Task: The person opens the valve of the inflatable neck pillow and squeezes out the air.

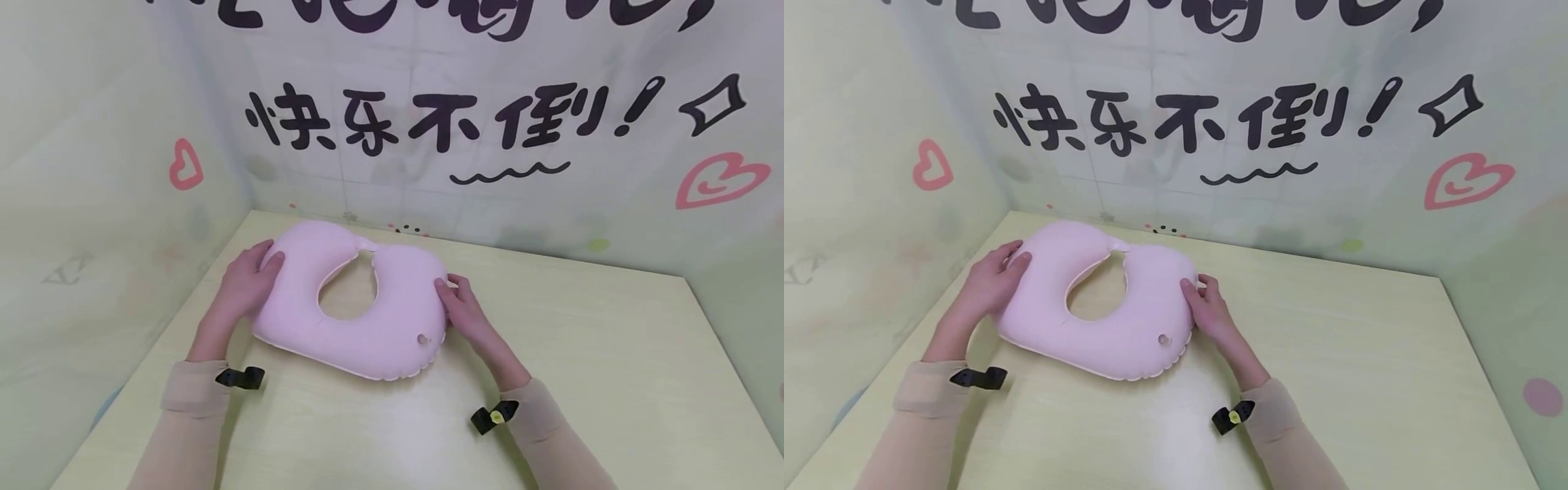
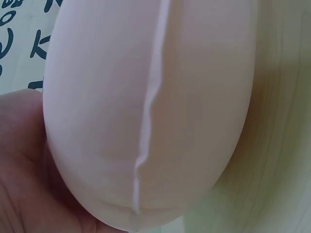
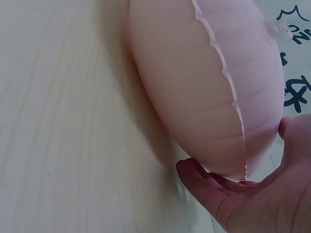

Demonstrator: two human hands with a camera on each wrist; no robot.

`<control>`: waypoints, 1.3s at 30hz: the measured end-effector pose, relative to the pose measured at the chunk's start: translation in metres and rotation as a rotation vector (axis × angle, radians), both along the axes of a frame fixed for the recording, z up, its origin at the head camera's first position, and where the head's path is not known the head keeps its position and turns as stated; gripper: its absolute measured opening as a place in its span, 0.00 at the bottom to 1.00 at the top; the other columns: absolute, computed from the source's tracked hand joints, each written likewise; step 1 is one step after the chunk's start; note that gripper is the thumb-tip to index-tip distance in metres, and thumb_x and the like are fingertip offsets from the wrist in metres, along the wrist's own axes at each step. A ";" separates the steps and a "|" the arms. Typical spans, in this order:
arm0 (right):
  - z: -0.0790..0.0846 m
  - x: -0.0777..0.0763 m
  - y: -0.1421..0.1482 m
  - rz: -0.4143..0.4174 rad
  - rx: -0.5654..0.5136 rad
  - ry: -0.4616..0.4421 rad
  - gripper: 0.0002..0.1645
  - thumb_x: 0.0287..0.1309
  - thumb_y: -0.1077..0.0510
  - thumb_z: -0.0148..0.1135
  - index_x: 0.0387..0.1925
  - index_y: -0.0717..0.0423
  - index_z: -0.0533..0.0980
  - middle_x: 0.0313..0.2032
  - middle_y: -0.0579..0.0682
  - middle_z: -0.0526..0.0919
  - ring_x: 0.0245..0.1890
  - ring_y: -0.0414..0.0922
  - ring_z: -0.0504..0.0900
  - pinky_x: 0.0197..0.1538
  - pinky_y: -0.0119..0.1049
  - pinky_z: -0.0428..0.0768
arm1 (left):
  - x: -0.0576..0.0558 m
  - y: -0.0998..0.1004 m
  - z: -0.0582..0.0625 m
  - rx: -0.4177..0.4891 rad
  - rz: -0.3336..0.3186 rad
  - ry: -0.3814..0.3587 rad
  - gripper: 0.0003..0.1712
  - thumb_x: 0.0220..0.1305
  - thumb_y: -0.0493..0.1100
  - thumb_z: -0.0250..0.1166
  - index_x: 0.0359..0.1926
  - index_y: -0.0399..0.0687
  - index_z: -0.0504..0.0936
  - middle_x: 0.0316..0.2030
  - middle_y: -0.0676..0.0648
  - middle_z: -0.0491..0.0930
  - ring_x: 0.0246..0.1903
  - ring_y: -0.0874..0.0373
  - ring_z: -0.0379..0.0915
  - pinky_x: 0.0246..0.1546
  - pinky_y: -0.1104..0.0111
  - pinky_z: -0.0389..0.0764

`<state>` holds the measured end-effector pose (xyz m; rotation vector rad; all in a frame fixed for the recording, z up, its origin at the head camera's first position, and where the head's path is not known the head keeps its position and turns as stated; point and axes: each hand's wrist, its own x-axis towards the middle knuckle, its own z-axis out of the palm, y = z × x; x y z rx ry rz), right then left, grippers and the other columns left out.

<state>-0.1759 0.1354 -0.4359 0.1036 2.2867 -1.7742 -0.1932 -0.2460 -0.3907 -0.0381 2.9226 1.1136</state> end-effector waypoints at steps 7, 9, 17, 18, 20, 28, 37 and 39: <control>0.004 -0.003 0.004 -0.012 0.039 -0.016 0.43 0.78 0.37 0.46 0.78 0.60 0.52 0.68 0.67 0.69 0.54 0.60 0.81 0.44 0.46 0.85 | -0.003 0.001 0.000 0.026 -0.059 -0.047 0.44 0.80 0.62 0.44 0.80 0.35 0.50 0.74 0.26 0.54 0.74 0.28 0.48 0.70 0.37 0.53; 0.004 -0.003 0.006 -0.020 0.049 -0.026 0.43 0.78 0.37 0.45 0.78 0.60 0.52 0.69 0.67 0.68 0.56 0.61 0.80 0.45 0.48 0.86 | -0.002 0.002 0.001 0.020 -0.073 -0.061 0.44 0.80 0.62 0.44 0.80 0.35 0.49 0.75 0.26 0.54 0.74 0.28 0.47 0.71 0.37 0.52; 0.001 -0.002 0.010 -0.045 0.130 0.003 0.42 0.78 0.36 0.43 0.78 0.57 0.55 0.69 0.66 0.69 0.58 0.60 0.80 0.51 0.51 0.84 | 0.004 0.007 0.002 0.008 -0.110 -0.089 0.46 0.79 0.63 0.45 0.80 0.34 0.48 0.75 0.25 0.52 0.74 0.28 0.46 0.71 0.37 0.52; 0.001 -0.001 0.011 -0.050 0.143 0.008 0.41 0.78 0.35 0.43 0.78 0.56 0.55 0.69 0.66 0.70 0.58 0.60 0.80 0.52 0.51 0.83 | 0.005 0.008 0.002 0.007 -0.116 -0.092 0.46 0.79 0.63 0.45 0.80 0.34 0.47 0.75 0.25 0.52 0.74 0.28 0.46 0.71 0.37 0.52; 0.000 -0.001 0.013 -0.053 0.159 0.023 0.41 0.78 0.35 0.42 0.78 0.57 0.56 0.68 0.66 0.70 0.59 0.60 0.80 0.54 0.52 0.82 | 0.007 0.010 0.001 0.007 -0.129 -0.095 0.46 0.79 0.63 0.44 0.80 0.33 0.46 0.75 0.25 0.51 0.74 0.27 0.45 0.71 0.37 0.52; -0.001 0.000 0.030 -0.058 0.198 0.033 0.41 0.78 0.35 0.40 0.78 0.57 0.56 0.70 0.67 0.68 0.64 0.61 0.75 0.66 0.57 0.72 | 0.013 0.023 0.001 -0.021 -0.161 -0.110 0.47 0.80 0.63 0.44 0.80 0.32 0.44 0.74 0.22 0.52 0.73 0.24 0.47 0.69 0.35 0.54; -0.001 0.004 0.051 -0.045 0.230 0.067 0.42 0.79 0.35 0.39 0.77 0.60 0.58 0.68 0.67 0.70 0.59 0.60 0.76 0.62 0.56 0.75 | 0.021 0.036 0.006 -0.044 -0.258 -0.128 0.50 0.79 0.64 0.45 0.80 0.31 0.41 0.75 0.25 0.51 0.74 0.29 0.49 0.70 0.40 0.57; -0.002 0.006 0.055 -0.041 0.237 0.074 0.41 0.79 0.35 0.39 0.77 0.60 0.58 0.66 0.68 0.71 0.57 0.60 0.78 0.58 0.54 0.78 | 0.021 0.038 0.008 -0.046 -0.274 -0.133 0.50 0.79 0.64 0.45 0.80 0.31 0.40 0.76 0.26 0.51 0.74 0.30 0.48 0.71 0.40 0.57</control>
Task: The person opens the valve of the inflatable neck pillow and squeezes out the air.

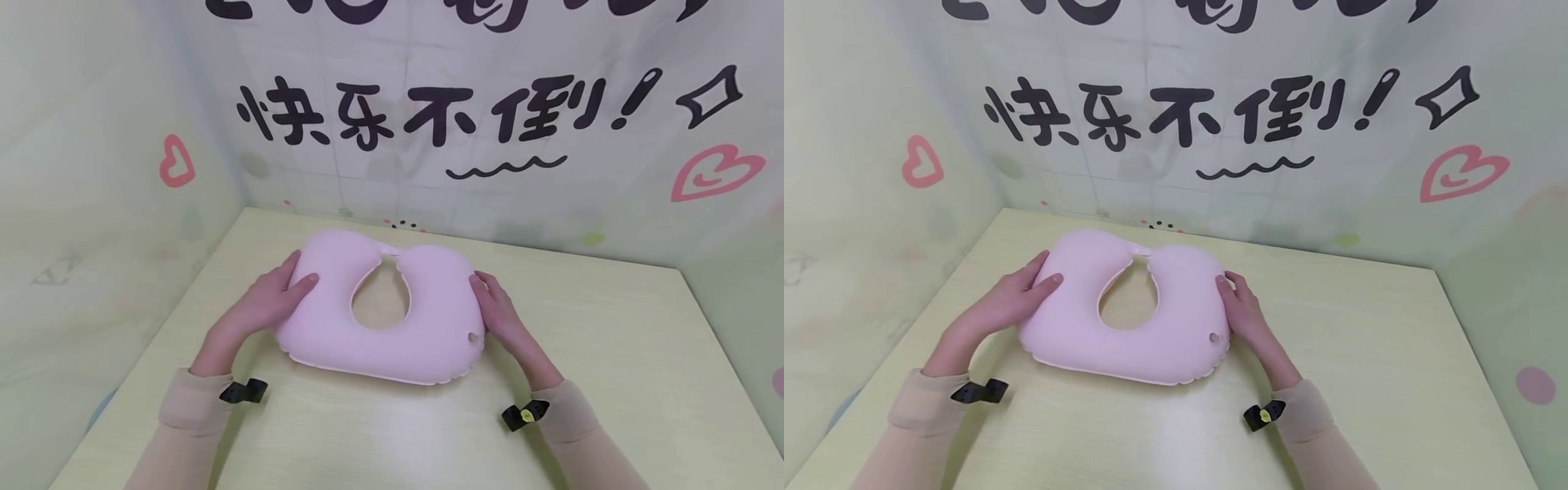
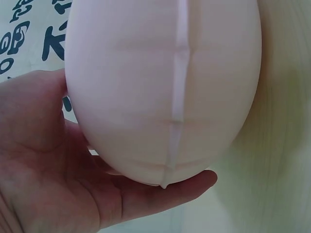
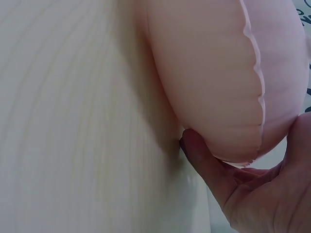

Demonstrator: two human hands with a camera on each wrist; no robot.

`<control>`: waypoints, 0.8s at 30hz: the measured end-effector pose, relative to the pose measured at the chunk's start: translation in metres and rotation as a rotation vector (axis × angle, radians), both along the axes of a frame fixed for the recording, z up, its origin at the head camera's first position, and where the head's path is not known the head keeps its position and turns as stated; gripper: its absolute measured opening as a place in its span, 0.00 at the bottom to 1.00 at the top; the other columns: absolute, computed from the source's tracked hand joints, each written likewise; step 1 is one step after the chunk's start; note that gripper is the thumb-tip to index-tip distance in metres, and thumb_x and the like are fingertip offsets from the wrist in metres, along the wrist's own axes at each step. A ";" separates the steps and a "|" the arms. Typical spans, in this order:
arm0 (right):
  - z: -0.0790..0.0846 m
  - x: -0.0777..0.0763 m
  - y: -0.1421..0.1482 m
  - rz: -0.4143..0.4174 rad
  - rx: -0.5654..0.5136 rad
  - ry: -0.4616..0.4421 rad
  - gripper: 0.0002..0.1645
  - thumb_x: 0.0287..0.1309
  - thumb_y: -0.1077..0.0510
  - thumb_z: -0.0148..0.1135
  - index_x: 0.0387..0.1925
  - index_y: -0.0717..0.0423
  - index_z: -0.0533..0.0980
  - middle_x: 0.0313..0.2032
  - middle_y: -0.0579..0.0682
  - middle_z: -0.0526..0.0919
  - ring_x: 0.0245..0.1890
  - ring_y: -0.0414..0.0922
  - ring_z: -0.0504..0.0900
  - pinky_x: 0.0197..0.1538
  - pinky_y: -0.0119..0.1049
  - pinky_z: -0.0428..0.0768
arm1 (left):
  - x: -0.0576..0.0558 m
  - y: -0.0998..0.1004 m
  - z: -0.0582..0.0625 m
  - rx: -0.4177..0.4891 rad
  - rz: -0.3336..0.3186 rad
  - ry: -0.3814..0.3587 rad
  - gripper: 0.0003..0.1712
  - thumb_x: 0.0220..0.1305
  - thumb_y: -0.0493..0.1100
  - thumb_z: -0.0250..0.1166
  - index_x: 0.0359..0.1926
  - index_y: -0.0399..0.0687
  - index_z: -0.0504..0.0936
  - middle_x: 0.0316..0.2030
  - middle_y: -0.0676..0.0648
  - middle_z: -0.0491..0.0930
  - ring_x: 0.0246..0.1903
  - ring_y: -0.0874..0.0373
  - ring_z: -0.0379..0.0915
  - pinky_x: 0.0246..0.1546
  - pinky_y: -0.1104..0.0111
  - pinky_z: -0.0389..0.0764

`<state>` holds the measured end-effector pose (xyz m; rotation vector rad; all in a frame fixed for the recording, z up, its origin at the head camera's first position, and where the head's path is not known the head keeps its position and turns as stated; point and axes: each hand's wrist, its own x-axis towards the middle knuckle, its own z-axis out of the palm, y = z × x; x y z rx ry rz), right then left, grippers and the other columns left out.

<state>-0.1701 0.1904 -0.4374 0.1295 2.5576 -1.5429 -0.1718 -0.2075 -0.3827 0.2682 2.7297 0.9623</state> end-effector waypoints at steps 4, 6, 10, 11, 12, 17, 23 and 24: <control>-0.001 0.003 0.009 0.008 0.002 0.011 0.41 0.79 0.35 0.38 0.76 0.61 0.60 0.65 0.67 0.73 0.53 0.58 0.80 0.49 0.46 0.82 | 0.001 0.007 0.001 0.000 -0.020 -0.002 0.50 0.79 0.63 0.46 0.80 0.30 0.41 0.75 0.26 0.52 0.74 0.30 0.50 0.70 0.40 0.58; -0.001 0.005 0.015 0.010 -0.008 0.014 0.41 0.79 0.35 0.38 0.75 0.62 0.61 0.62 0.67 0.75 0.48 0.57 0.82 0.42 0.43 0.84 | 0.000 0.011 0.001 -0.002 -0.028 -0.004 0.50 0.79 0.63 0.47 0.80 0.30 0.42 0.75 0.26 0.54 0.73 0.30 0.52 0.70 0.40 0.59; 0.000 0.008 0.027 0.016 -0.022 0.022 0.41 0.79 0.36 0.38 0.74 0.64 0.62 0.57 0.68 0.77 0.39 0.49 0.82 0.36 0.39 0.83 | -0.002 0.019 0.001 -0.019 -0.047 -0.005 0.51 0.78 0.65 0.47 0.80 0.31 0.43 0.73 0.25 0.57 0.72 0.29 0.55 0.69 0.40 0.61; 0.001 0.009 0.029 0.016 -0.025 0.024 0.40 0.80 0.36 0.38 0.73 0.64 0.62 0.55 0.68 0.78 0.37 0.47 0.82 0.34 0.40 0.82 | -0.003 0.021 0.001 -0.022 -0.055 -0.005 0.51 0.78 0.66 0.47 0.80 0.32 0.43 0.73 0.25 0.58 0.72 0.30 0.56 0.68 0.40 0.62; 0.001 0.009 0.032 0.016 -0.028 0.025 0.40 0.80 0.37 0.38 0.73 0.65 0.62 0.53 0.68 0.78 0.34 0.46 0.81 0.32 0.40 0.82 | -0.003 0.023 0.000 -0.027 -0.063 -0.006 0.51 0.78 0.66 0.47 0.80 0.32 0.43 0.73 0.25 0.59 0.71 0.30 0.57 0.68 0.40 0.62; 0.003 0.011 0.046 -0.005 -0.037 0.025 0.39 0.80 0.37 0.39 0.72 0.65 0.64 0.44 0.64 0.80 0.26 0.42 0.79 0.27 0.40 0.81 | -0.005 0.032 -0.001 -0.040 -0.109 -0.011 0.53 0.76 0.68 0.48 0.81 0.34 0.42 0.73 0.27 0.60 0.70 0.31 0.62 0.67 0.41 0.65; 0.001 0.015 0.066 -0.022 -0.050 0.023 0.38 0.80 0.39 0.39 0.71 0.67 0.65 0.42 0.61 0.81 0.27 0.41 0.80 0.27 0.39 0.82 | -0.007 0.049 -0.003 -0.030 -0.161 -0.004 0.52 0.77 0.67 0.48 0.80 0.32 0.43 0.71 0.26 0.62 0.67 0.33 0.66 0.65 0.42 0.67; 0.001 0.016 0.069 -0.024 -0.051 0.025 0.38 0.80 0.40 0.40 0.71 0.67 0.65 0.41 0.60 0.82 0.27 0.41 0.80 0.27 0.39 0.82 | -0.007 0.052 -0.003 -0.027 -0.173 -0.001 0.52 0.78 0.66 0.47 0.80 0.31 0.42 0.71 0.26 0.62 0.67 0.34 0.67 0.65 0.43 0.68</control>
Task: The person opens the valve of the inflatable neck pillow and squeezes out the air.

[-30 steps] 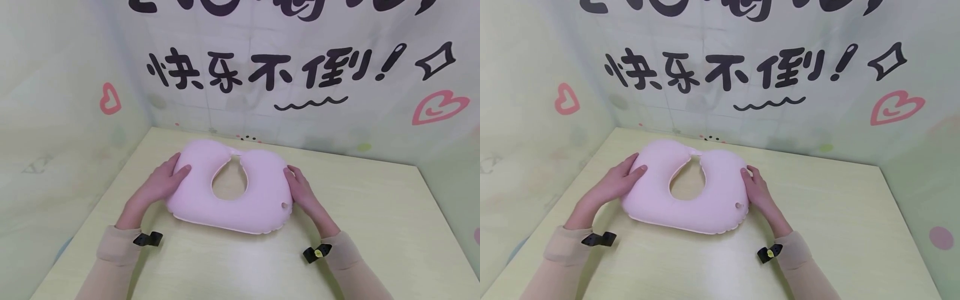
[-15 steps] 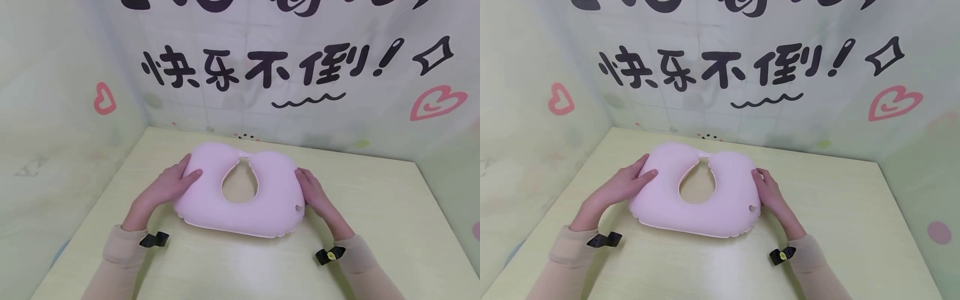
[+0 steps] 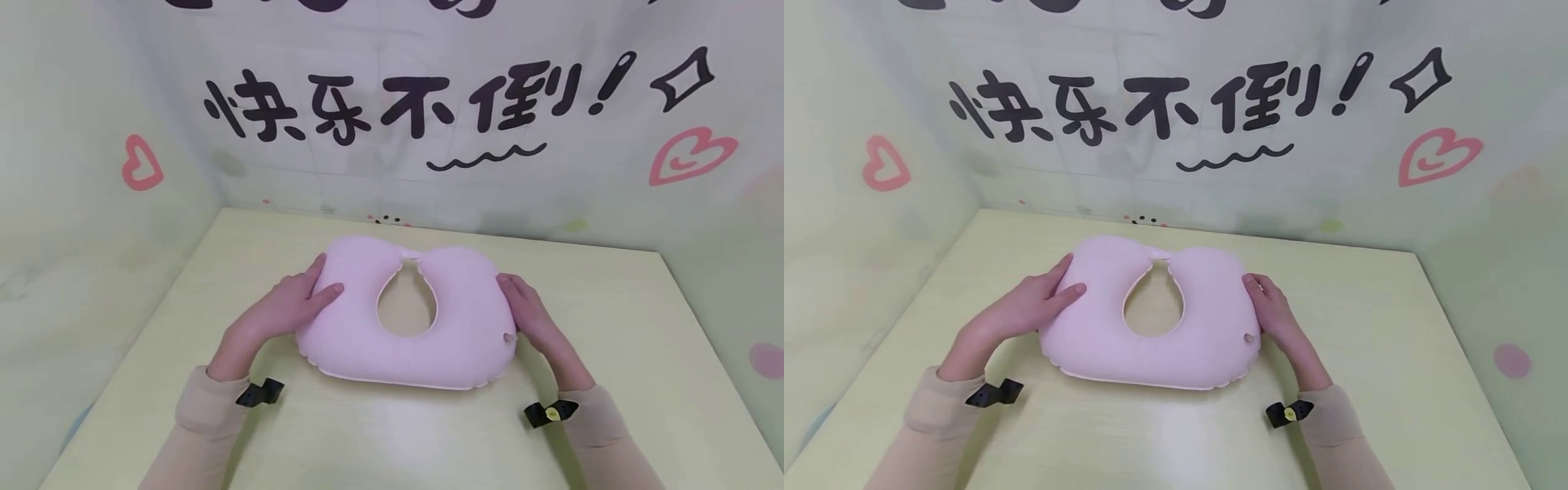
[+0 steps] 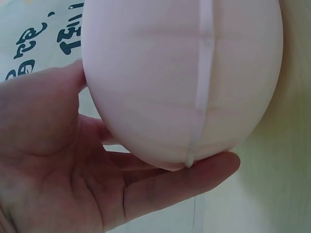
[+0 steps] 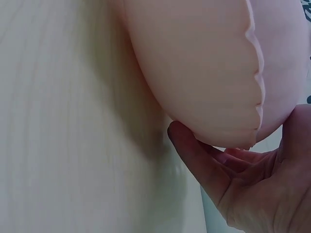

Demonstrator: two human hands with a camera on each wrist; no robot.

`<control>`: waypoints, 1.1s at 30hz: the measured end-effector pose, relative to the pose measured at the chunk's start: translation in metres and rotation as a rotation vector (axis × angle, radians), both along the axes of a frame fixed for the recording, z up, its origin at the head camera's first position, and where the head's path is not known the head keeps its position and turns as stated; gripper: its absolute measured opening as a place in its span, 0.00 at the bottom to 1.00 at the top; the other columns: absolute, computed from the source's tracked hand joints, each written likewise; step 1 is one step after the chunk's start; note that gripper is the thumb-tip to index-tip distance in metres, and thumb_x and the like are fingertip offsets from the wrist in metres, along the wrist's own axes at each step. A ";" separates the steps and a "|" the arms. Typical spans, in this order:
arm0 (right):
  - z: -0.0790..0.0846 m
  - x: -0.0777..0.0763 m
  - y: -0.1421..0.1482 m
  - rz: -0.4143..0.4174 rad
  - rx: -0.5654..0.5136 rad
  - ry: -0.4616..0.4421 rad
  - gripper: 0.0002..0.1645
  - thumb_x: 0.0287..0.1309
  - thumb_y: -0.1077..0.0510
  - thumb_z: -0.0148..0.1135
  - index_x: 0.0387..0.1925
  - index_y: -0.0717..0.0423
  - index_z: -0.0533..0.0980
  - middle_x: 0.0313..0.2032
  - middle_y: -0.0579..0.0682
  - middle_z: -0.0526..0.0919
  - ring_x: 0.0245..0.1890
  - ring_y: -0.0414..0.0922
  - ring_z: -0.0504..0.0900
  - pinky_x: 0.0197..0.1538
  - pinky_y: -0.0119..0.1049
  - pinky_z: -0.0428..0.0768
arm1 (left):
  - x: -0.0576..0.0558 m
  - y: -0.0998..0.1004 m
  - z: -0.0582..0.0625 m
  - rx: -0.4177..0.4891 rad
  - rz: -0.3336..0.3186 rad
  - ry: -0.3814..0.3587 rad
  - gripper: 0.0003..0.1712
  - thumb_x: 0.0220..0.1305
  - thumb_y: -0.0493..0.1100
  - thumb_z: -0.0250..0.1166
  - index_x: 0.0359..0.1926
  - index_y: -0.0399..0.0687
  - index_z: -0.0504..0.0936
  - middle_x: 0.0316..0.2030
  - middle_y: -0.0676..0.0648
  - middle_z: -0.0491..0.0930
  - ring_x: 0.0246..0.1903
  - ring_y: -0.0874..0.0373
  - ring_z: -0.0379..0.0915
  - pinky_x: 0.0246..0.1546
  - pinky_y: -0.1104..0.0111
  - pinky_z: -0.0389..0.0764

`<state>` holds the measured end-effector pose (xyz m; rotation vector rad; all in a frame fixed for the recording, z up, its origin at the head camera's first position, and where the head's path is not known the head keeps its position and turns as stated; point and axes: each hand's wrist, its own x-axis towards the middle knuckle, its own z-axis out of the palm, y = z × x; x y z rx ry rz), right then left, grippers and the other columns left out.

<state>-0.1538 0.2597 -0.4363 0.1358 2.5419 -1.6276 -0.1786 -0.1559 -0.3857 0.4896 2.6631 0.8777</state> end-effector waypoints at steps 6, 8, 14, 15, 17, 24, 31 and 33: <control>0.002 0.002 0.014 -0.008 0.010 0.013 0.38 0.80 0.40 0.40 0.67 0.69 0.68 0.32 0.51 0.80 0.24 0.40 0.79 0.26 0.36 0.80 | 0.002 0.008 0.000 0.019 -0.053 0.007 0.49 0.80 0.64 0.45 0.79 0.30 0.41 0.69 0.25 0.65 0.64 0.38 0.72 0.65 0.45 0.69; 0.002 0.003 0.019 -0.011 0.016 0.011 0.38 0.80 0.39 0.40 0.66 0.70 0.69 0.31 0.50 0.79 0.23 0.39 0.78 0.26 0.36 0.80 | 0.002 0.012 0.000 0.020 -0.057 0.006 0.49 0.80 0.64 0.45 0.79 0.29 0.42 0.69 0.25 0.65 0.64 0.38 0.71 0.65 0.45 0.68; 0.002 0.003 0.030 -0.007 0.025 0.014 0.40 0.79 0.37 0.40 0.65 0.70 0.69 0.34 0.54 0.80 0.25 0.40 0.80 0.27 0.37 0.82 | 0.004 0.021 -0.001 0.020 -0.057 -0.017 0.51 0.79 0.66 0.47 0.80 0.31 0.41 0.71 0.27 0.64 0.65 0.39 0.70 0.65 0.46 0.69; 0.002 0.003 0.032 -0.004 0.030 0.017 0.40 0.79 0.38 0.40 0.65 0.70 0.69 0.35 0.55 0.80 0.26 0.39 0.80 0.28 0.37 0.82 | 0.004 0.023 -0.001 0.019 -0.056 -0.021 0.52 0.78 0.66 0.47 0.80 0.31 0.41 0.71 0.27 0.64 0.65 0.40 0.71 0.65 0.46 0.70; 0.003 0.004 0.036 0.000 0.034 0.020 0.39 0.80 0.38 0.40 0.65 0.71 0.69 0.39 0.58 0.81 0.28 0.39 0.81 0.31 0.36 0.83 | 0.005 0.026 0.000 0.015 -0.056 -0.020 0.53 0.78 0.67 0.48 0.80 0.31 0.41 0.70 0.26 0.64 0.64 0.40 0.72 0.64 0.47 0.70; 0.003 0.008 0.048 -0.003 0.036 0.020 0.38 0.80 0.39 0.40 0.65 0.70 0.70 0.40 0.56 0.81 0.31 0.37 0.81 0.33 0.36 0.83 | 0.008 0.038 -0.001 0.008 -0.069 -0.004 0.53 0.77 0.66 0.50 0.79 0.30 0.42 0.71 0.26 0.63 0.68 0.37 0.67 0.66 0.46 0.69; 0.001 0.008 0.058 -0.004 0.035 0.007 0.37 0.80 0.39 0.38 0.64 0.68 0.71 0.37 0.51 0.80 0.30 0.38 0.81 0.33 0.36 0.83 | 0.007 0.046 -0.005 0.017 -0.048 0.001 0.53 0.77 0.67 0.50 0.80 0.32 0.43 0.72 0.27 0.61 0.70 0.37 0.64 0.67 0.46 0.67; 0.001 0.008 0.061 -0.004 0.040 0.004 0.38 0.80 0.39 0.38 0.64 0.69 0.70 0.39 0.52 0.80 0.31 0.38 0.81 0.34 0.36 0.83 | 0.007 0.049 -0.005 0.021 -0.046 0.006 0.53 0.77 0.66 0.51 0.80 0.32 0.43 0.72 0.26 0.61 0.70 0.37 0.63 0.67 0.46 0.67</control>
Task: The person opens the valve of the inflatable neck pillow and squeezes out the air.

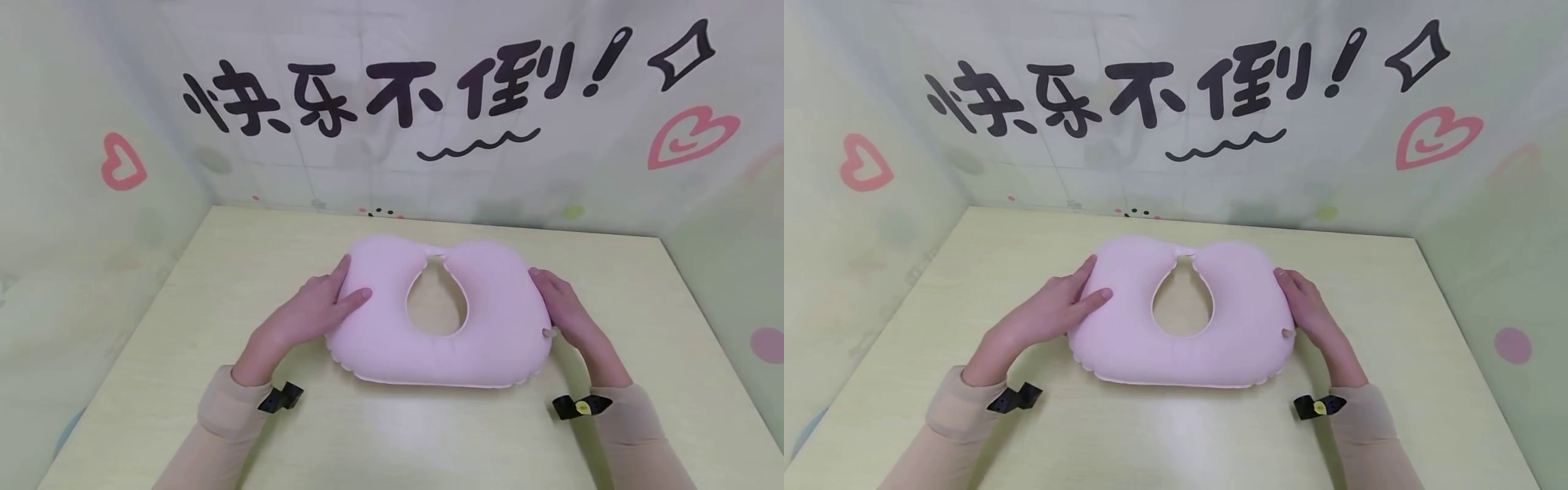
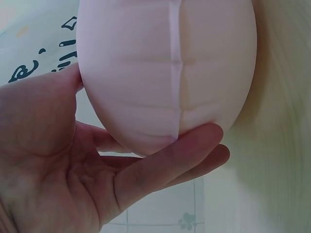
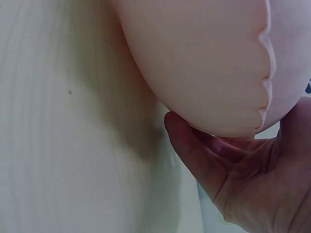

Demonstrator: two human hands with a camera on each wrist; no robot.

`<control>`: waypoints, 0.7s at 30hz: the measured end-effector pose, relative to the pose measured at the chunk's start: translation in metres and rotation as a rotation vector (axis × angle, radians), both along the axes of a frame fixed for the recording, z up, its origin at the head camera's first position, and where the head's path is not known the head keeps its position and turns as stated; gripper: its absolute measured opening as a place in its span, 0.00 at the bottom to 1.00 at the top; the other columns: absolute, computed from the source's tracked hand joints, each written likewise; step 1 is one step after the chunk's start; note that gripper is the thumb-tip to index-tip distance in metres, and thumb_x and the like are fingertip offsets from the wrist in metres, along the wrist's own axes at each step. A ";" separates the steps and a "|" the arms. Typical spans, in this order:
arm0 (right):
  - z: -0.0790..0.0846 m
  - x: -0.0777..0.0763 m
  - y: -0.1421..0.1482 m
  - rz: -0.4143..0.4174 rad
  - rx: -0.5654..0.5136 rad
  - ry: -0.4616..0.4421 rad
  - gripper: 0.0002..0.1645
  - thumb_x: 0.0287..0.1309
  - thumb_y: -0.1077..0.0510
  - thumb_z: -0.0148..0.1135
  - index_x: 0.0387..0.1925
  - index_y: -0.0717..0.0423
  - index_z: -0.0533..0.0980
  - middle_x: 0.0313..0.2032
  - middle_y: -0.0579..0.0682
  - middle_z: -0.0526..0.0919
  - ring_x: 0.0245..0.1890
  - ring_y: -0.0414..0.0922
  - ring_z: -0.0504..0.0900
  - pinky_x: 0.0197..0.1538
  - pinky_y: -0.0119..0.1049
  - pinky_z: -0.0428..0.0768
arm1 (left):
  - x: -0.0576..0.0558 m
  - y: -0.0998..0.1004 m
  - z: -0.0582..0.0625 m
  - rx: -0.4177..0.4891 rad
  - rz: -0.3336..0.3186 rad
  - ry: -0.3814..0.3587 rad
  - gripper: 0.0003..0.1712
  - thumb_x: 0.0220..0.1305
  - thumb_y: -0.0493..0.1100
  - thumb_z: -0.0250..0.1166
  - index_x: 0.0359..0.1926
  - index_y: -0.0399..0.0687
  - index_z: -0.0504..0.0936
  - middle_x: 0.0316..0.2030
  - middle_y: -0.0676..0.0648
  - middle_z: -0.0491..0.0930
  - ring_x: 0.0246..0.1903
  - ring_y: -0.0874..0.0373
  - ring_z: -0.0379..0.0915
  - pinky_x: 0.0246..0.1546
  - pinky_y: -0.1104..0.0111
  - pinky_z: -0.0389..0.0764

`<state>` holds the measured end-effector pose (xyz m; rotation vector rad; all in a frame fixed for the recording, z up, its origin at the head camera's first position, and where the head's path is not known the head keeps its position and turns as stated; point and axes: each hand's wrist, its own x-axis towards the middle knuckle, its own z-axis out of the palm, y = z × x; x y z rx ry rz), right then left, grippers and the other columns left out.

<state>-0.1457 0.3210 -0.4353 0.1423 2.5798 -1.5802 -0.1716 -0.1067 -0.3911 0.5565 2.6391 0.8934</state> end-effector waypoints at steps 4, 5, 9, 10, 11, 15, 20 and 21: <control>0.003 0.000 0.004 0.007 0.014 -0.001 0.39 0.80 0.39 0.37 0.66 0.69 0.69 0.41 0.53 0.80 0.33 0.37 0.80 0.36 0.34 0.82 | -0.001 0.005 0.000 0.001 -0.003 0.013 0.52 0.77 0.65 0.51 0.80 0.30 0.43 0.71 0.25 0.62 0.69 0.36 0.65 0.66 0.46 0.69; 0.003 0.001 0.005 0.009 0.014 -0.002 0.39 0.80 0.39 0.37 0.66 0.70 0.69 0.41 0.53 0.80 0.33 0.37 0.80 0.36 0.34 0.82 | -0.001 0.006 0.000 0.000 -0.004 0.015 0.52 0.77 0.65 0.51 0.80 0.30 0.43 0.70 0.25 0.63 0.68 0.36 0.66 0.66 0.46 0.69; 0.006 0.002 0.008 0.017 0.004 -0.009 0.39 0.80 0.39 0.37 0.65 0.71 0.68 0.38 0.51 0.80 0.32 0.38 0.81 0.35 0.35 0.83 | -0.001 0.010 -0.001 -0.005 -0.001 0.030 0.52 0.77 0.65 0.52 0.80 0.32 0.43 0.70 0.26 0.64 0.68 0.35 0.66 0.65 0.46 0.70; 0.006 0.002 0.009 0.020 0.003 -0.010 0.39 0.80 0.39 0.37 0.65 0.71 0.68 0.37 0.51 0.80 0.31 0.38 0.81 0.34 0.35 0.83 | -0.001 0.011 -0.001 -0.005 -0.001 0.033 0.52 0.77 0.65 0.52 0.80 0.32 0.43 0.70 0.26 0.65 0.68 0.35 0.67 0.65 0.46 0.70; 0.007 0.003 0.009 0.022 0.003 -0.011 0.39 0.81 0.39 0.37 0.65 0.71 0.68 0.37 0.50 0.80 0.31 0.38 0.81 0.34 0.36 0.83 | -0.001 0.012 -0.001 -0.007 -0.001 0.037 0.52 0.77 0.65 0.52 0.80 0.32 0.43 0.69 0.26 0.65 0.67 0.35 0.67 0.65 0.46 0.70; 0.009 0.003 0.010 0.015 0.023 -0.011 0.40 0.81 0.38 0.36 0.67 0.70 0.67 0.38 0.57 0.80 0.30 0.40 0.82 0.32 0.37 0.83 | 0.000 0.014 0.001 -0.011 -0.001 0.044 0.52 0.77 0.65 0.52 0.80 0.32 0.44 0.69 0.25 0.65 0.67 0.35 0.67 0.65 0.46 0.70; 0.013 0.011 0.010 -0.051 0.098 0.037 0.43 0.80 0.35 0.34 0.72 0.68 0.63 0.58 0.73 0.76 0.43 0.57 0.86 0.37 0.41 0.86 | 0.006 0.013 0.009 -0.091 0.023 0.114 0.49 0.78 0.66 0.49 0.81 0.36 0.47 0.74 0.29 0.59 0.69 0.31 0.63 0.62 0.37 0.68; 0.015 0.015 0.010 -0.070 0.139 0.074 0.43 0.80 0.36 0.35 0.73 0.68 0.63 0.61 0.73 0.74 0.46 0.61 0.85 0.38 0.43 0.87 | 0.008 0.014 0.010 -0.112 0.033 0.145 0.48 0.78 0.66 0.49 0.81 0.38 0.48 0.75 0.31 0.57 0.69 0.31 0.62 0.61 0.35 0.69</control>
